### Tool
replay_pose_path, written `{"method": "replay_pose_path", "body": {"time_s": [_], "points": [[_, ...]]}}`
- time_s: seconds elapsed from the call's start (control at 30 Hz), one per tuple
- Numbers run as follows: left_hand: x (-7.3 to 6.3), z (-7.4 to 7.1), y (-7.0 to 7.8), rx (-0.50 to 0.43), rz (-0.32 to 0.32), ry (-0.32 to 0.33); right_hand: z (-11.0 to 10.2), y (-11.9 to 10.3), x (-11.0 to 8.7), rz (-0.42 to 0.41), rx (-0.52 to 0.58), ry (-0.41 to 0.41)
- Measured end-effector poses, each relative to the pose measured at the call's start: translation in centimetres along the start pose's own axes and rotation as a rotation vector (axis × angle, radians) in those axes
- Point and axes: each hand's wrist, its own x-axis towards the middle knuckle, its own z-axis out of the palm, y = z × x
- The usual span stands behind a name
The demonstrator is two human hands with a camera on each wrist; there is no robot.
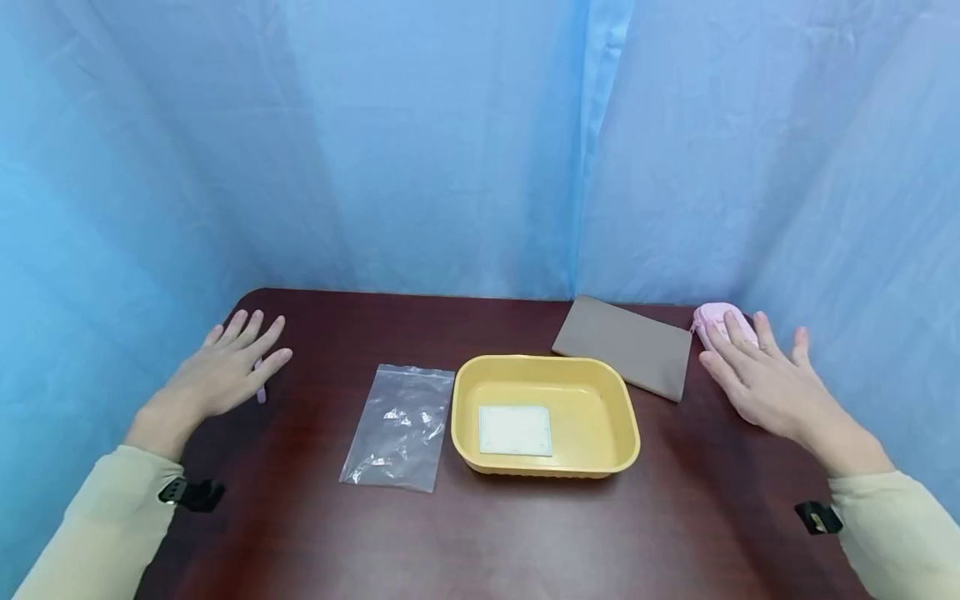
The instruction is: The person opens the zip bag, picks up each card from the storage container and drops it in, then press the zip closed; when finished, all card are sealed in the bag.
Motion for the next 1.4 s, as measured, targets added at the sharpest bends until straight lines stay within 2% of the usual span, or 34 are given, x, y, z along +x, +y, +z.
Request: {"method": "replay_pose_path", "body": {"time_s": [0.07, 0.17, 0.27, 0.37, 0.53, 0.67, 0.77, 0.83, 0.97, 1.1, 1.23, 1.4], "points": [[-0.1, -0.2, 0.5, -0.012, 0.010, -0.004, -0.3, -0.7, -0.4, -0.020, 0.048, 0.014], [-0.4, -0.5, 1.8, -0.029, 0.039, -0.002, -0.7, -2.3, -1.2, -0.082, 0.192, 0.038], [-0.6, -0.6, 3.6, -0.045, 0.075, 0.022, -1.1, -4.2, -1.7, -0.151, 0.350, 0.064], [-0.8, -0.4, 5.7, -0.087, 0.081, 0.033, -1.5, -6.1, -1.8, -0.196, 0.455, 0.083], [-0.4, -0.3, 8.7, -0.170, 0.136, 0.063, -2.0, -8.7, -1.5, -0.254, 0.504, 0.130], [0.6, -0.2, 10.1, -0.220, 0.216, 0.122, -2.7, -10.5, -1.5, -0.278, 0.524, 0.155], [1.9, 0.5, 10.5, -0.309, 0.227, 0.129, -3.0, -12.0, -1.5, -0.284, 0.577, 0.148], [2.9, 1.3, 10.5, -0.361, 0.207, 0.118, -3.0, -13.1, -1.5, -0.289, 0.619, 0.133], [4.7, 3.5, 9.7, -0.468, 0.130, 0.062, -2.1, -15.1, -1.3, -0.328, 0.773, 0.077], [5.8, 5.4, 8.7, -0.579, 0.048, -0.009, -0.6, -17.3, -0.6, -0.375, 0.953, 0.010], [6.6, 6.5, 8.4, -0.623, 0.007, -0.042, 0.4, -19.3, 1.0, -0.419, 1.063, -0.020], [7.4, 7.2, 8.3, -0.626, 0.005, -0.040, 0.8, -22.2, 4.7, -0.432, 1.154, -0.080]]}}
